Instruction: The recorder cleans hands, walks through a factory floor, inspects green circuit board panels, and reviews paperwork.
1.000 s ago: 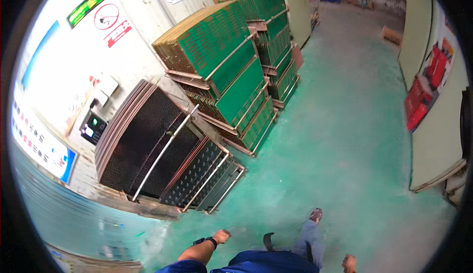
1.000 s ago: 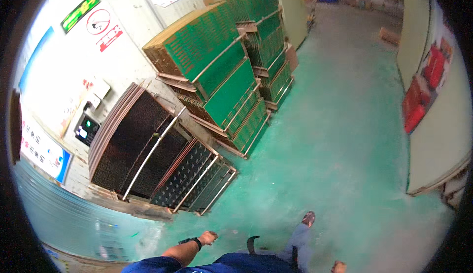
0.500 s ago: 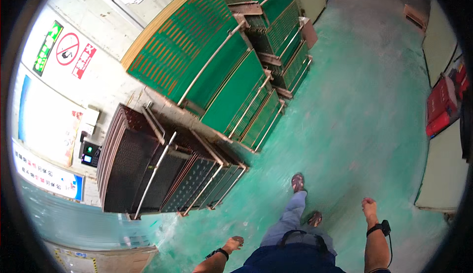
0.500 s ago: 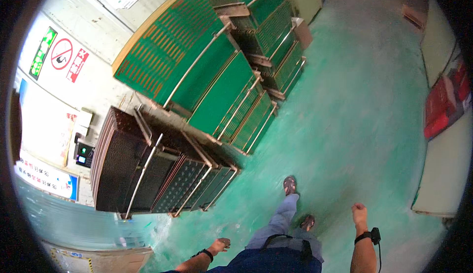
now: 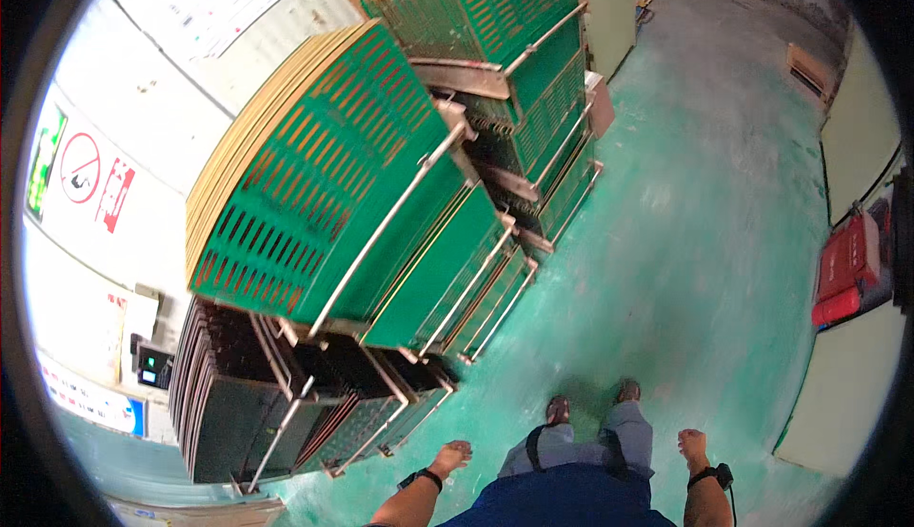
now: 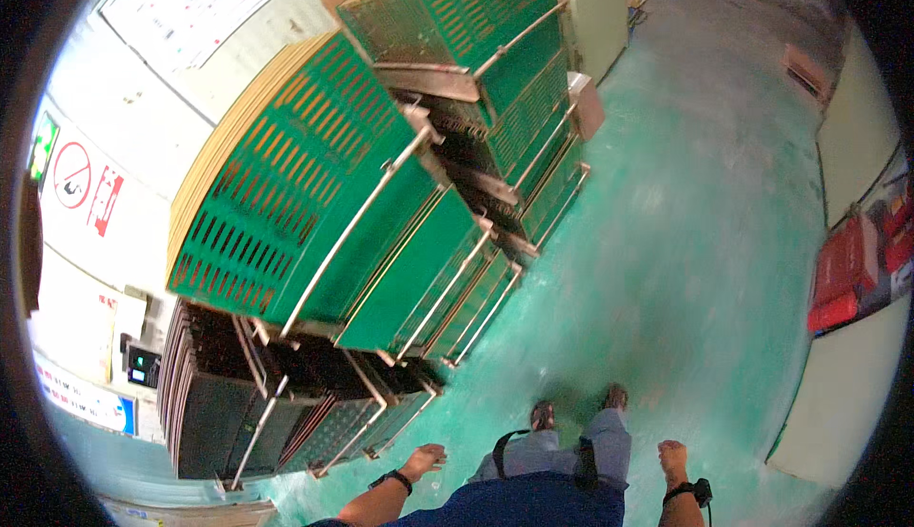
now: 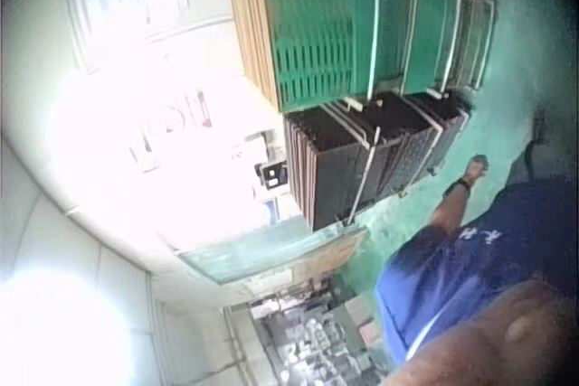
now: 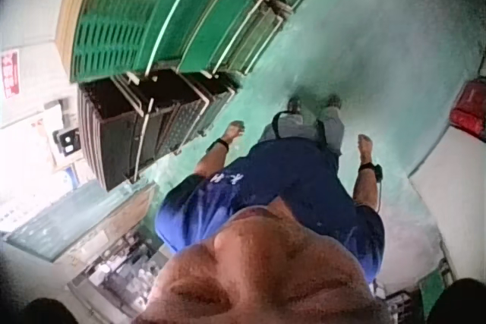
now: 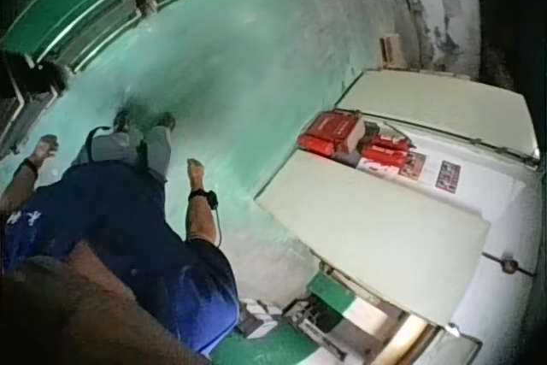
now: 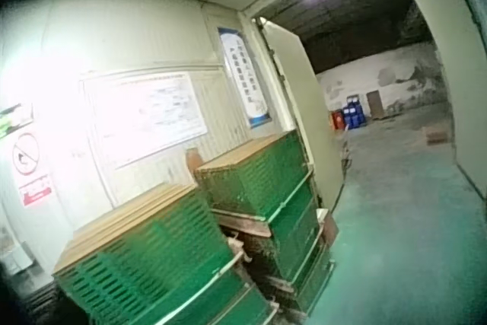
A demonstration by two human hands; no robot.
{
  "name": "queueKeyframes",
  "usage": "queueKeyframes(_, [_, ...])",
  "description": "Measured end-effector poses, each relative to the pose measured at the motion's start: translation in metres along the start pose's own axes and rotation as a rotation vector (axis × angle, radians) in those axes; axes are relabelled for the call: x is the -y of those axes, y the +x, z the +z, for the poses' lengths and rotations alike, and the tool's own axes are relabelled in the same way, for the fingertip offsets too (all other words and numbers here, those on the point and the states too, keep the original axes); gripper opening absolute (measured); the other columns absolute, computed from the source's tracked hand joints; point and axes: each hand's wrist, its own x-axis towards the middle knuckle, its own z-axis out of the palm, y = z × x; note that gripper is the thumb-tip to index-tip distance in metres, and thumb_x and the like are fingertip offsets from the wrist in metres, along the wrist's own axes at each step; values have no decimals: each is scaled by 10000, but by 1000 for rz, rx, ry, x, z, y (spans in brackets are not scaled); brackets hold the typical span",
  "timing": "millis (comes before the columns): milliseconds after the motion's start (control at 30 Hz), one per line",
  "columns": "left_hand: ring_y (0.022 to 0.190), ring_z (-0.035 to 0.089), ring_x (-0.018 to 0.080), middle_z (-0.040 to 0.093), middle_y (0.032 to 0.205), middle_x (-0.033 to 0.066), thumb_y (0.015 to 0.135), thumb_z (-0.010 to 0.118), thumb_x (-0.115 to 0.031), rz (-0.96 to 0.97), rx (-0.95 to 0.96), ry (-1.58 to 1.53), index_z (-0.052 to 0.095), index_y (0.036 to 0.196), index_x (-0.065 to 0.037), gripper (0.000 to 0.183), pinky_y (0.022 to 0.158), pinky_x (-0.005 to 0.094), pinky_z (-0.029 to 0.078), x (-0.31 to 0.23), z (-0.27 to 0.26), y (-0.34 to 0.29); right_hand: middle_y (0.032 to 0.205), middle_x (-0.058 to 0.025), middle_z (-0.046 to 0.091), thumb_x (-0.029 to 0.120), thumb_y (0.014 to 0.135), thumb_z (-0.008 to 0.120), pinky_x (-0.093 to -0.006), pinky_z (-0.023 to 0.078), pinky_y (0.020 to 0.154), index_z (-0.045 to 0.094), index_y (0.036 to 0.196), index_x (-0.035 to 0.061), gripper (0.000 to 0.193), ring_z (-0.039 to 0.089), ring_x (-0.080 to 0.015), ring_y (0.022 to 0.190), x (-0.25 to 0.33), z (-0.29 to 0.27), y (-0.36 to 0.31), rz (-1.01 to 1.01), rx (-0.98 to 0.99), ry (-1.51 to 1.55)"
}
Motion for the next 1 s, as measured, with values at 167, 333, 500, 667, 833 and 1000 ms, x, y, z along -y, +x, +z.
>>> queueKeyframes(167, [913,652,232,654,1044,104,987,441,-293,6,-102,-74,562,1191,-16,365,724,367,549,-30,9,-7,618,-48,599,149,735,673,-303,447,512,663,795,-18,178,556,-146,544,65,28,74,24,106,-143])
queueKeyframes(333, [848,647,230,654,980,89,937,562,-250,-36,1,-485,585,1142,-50,288,689,384,542,-8,27,-27,648,-114,622,171,781,631,-353,459,552,653,741,0,177,590,-222,588,101,62,222,-174,269,-355])
queueKeyframes(500, [964,624,245,633,1080,102,941,598,-254,-74,-55,-365,520,1262,-52,388,806,453,527,-89,96,-58,610,-32,564,143,832,596,-296,376,437,608,707,47,158,500,-149,494,155,82,355,-211,260,-156])
queueKeyframes(667, [993,618,239,634,1097,97,923,632,-271,-124,-191,-335,510,1279,-74,426,821,428,521,-197,142,-75,618,-20,565,135,855,569,-282,367,440,582,686,52,189,496,-136,496,229,97,407,-228,249,-290])
queueKeyframes(833, [942,636,229,646,1070,98,913,646,-250,-79,-162,-387,519,1269,-89,411,761,408,538,-210,158,-67,645,-29,586,137,868,553,-282,400,478,612,744,23,179,526,-129,531,291,88,387,-151,269,-357])
queueKeyframes(1000, [924,644,226,648,1073,96,916,641,-235,-101,-154,-425,513,1278,-96,409,747,408,542,-201,172,-72,643,-37,588,138,864,558,-287,390,463,619,753,17,175,521,-138,518,303,82,366,-78,314,-293])
